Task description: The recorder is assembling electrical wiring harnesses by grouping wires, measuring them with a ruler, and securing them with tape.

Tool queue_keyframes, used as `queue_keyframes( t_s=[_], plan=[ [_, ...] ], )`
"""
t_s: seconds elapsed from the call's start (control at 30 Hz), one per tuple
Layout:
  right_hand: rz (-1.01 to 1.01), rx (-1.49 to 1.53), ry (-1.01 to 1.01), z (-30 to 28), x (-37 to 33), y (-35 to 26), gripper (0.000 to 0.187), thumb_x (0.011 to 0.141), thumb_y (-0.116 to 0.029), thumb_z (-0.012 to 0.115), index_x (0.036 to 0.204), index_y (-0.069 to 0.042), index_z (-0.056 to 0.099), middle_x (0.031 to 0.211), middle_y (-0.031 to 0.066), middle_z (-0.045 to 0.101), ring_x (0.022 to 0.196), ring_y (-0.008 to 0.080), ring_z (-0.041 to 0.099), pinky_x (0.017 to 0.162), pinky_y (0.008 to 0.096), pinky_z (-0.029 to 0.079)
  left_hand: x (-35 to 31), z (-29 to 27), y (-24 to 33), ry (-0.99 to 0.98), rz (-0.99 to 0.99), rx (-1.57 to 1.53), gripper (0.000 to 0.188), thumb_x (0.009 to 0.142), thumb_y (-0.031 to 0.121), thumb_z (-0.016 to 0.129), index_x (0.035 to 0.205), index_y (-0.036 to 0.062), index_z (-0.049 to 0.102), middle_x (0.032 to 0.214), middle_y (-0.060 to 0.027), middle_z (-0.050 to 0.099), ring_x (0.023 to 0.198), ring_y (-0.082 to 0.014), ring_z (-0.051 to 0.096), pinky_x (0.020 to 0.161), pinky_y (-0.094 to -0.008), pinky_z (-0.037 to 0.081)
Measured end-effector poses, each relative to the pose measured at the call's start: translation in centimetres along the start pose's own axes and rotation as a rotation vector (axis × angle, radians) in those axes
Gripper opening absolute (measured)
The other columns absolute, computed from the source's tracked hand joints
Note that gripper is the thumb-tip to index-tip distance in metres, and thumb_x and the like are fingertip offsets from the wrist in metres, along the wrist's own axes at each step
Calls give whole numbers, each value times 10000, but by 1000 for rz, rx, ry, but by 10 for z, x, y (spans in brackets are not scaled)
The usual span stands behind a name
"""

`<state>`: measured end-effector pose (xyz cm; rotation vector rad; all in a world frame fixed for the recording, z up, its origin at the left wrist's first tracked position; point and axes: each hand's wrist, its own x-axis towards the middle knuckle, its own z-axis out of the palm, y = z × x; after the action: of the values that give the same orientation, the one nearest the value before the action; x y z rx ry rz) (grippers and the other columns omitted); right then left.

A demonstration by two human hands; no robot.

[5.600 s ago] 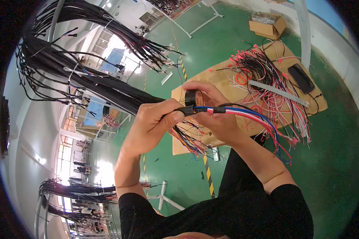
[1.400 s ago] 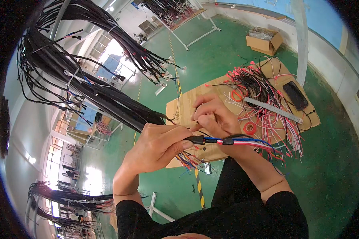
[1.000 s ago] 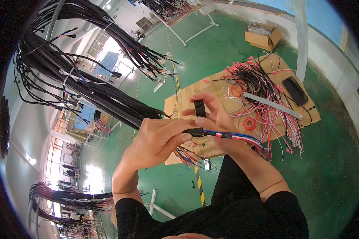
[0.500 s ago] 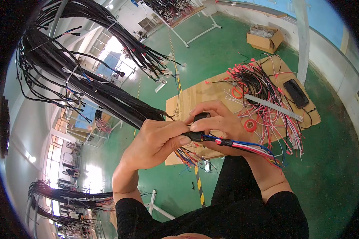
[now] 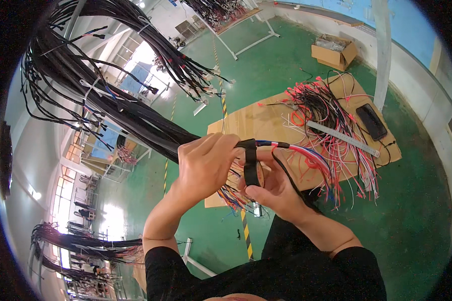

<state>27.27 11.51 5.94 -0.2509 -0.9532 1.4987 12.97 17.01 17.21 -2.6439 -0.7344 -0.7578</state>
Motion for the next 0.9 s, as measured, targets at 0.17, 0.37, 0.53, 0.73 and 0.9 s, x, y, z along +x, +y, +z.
queue_keyframes(
  t_s=[0.17, 0.37, 0.53, 0.73, 0.9],
  plan=[
    [-18, 114, -6, 9, 0, -9, 576, 814, -145, 690, 1303, -42, 403, 1214, 124, 511, 895, 185, 595, 821, 337, 508, -7, 2, -8, -1, 72, 148, 136, 678, 77, 622, 755, 91, 511, 621, -31, 440, 520, -175, 530, 418, -315, 403],
    [-136, -70, 211, -22, 21, 24, 564, 833, -153, 697, 1288, 17, 411, 1079, 98, 578, 861, 185, 593, 792, 323, 496, -8, 6, -5, -23, 101, 70, 150, 733, 104, 682, 792, 72, 549, 605, -32, 441, 486, -200, 510, 399, -308, 367],
    [-412, -83, 59, 10, 55, 5, 595, 808, -222, 723, 1295, -63, 421, 1190, 108, 514, 950, 199, 571, 801, 327, 492, -13, -9, 3, -134, 37, 21, 98, 737, 84, 618, 808, 84, 551, 647, -32, 500, 544, -204, 568, 433, -324, 418],
    [-538, -237, -552, -22, 75, -5, 413, 848, -286, 671, 1200, -112, 541, 1309, 173, 430, 1010, 259, 557, 867, 372, 459, -15, -28, -4, -301, -112, -364, 108, 865, 164, 606, 874, 61, 573, 669, -94, 594, 614, -296, 604, 498, -411, 439],
    [-323, -520, -544, -30, 79, -24, 506, 811, -288, 722, 1208, -25, 551, 1250, 137, 538, 1163, 242, 530, 950, 377, 442, -23, -35, -13, -327, -153, -574, 91, 847, 82, 636, 865, 21, 571, 621, -135, 481, 542, -330, 509, 486, -381, 361]
  ],
)
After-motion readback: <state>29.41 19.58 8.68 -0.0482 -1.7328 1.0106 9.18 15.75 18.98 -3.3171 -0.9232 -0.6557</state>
